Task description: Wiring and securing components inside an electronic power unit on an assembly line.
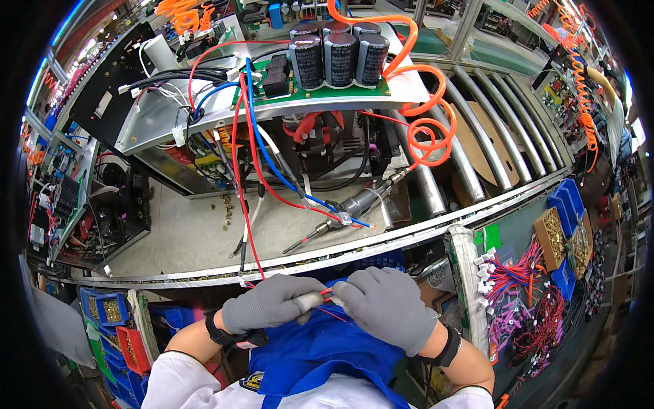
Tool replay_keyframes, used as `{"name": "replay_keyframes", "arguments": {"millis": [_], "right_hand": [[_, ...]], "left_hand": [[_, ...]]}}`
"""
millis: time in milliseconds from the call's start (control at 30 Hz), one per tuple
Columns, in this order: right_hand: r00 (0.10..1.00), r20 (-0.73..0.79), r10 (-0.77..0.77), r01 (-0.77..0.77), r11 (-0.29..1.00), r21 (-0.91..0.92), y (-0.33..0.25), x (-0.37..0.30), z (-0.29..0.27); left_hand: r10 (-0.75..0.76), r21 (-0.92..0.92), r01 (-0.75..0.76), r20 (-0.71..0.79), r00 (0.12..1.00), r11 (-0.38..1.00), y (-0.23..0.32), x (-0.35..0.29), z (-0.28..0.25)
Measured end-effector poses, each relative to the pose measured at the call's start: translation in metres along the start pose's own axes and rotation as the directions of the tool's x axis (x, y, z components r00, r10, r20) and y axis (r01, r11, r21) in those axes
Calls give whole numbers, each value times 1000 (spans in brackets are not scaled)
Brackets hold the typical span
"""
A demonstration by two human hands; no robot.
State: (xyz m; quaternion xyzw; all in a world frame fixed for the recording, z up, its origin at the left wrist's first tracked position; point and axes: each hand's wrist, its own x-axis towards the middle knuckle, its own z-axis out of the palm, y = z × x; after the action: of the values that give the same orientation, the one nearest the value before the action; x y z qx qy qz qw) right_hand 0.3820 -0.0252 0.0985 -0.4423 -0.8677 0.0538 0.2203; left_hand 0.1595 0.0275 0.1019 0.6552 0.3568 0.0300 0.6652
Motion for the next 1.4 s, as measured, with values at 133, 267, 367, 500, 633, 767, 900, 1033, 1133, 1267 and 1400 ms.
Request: {"name": "replay_keyframes", "arguments": {"millis": [133, 267, 367, 500, 633, 767, 900, 1033, 1133, 1267, 1400], "right_hand": [[994, 52, -95, 95, 995, 10, 10, 4, -2], [979, 106, -173, 170, 985, 35, 15, 11, -6], [980, 109, -167, 150, 977, 152, 22, 16, -4], [981, 139, -137, 77, 924, 374, 27, 24, 2], [992, 103, -73, 1, 823, 569, 28, 20, 15], [1000, 17, 19, -25, 680, 733, 19, 10, 29], [949, 177, 261, -267, 367, 891, 3, -7, 44], [810, 447, 380, -438, -117, 892, -11, -11, 42], [734, 610, 298, -437, -480, 760, -12, -13, 42], [801, 519, 299, -375, -427, 823, -14, -17, 43], [957, -64, 283, -164, 711, 684, -6, -2, 28]], "left_hand": [[24, 85, -28, 47, 999, 996, -5, 3, 0], [116, 197, -129, 76, 990, 972, -16, 4, 0], [72, 155, -92, 130, 989, 984, -14, 4, -3], [47, 65, -59, 178, 983, 996, -6, 3, -6], [193, -27, -191, 98, 976, 981, -10, -1, -6], [316, -113, -324, -86, 945, 939, -21, 1, 1], [363, 210, -303, -376, 852, 929, -30, 3, 15], [652, 541, -409, -395, 648, 735, -29, 9, 17], [642, 514, -420, -398, 655, 748, -26, 8, 18], [480, 399, -327, -383, 789, 857, -19, -4, 14], [262, 133, -228, -359, 896, 964, -10, -11, 3]]}}
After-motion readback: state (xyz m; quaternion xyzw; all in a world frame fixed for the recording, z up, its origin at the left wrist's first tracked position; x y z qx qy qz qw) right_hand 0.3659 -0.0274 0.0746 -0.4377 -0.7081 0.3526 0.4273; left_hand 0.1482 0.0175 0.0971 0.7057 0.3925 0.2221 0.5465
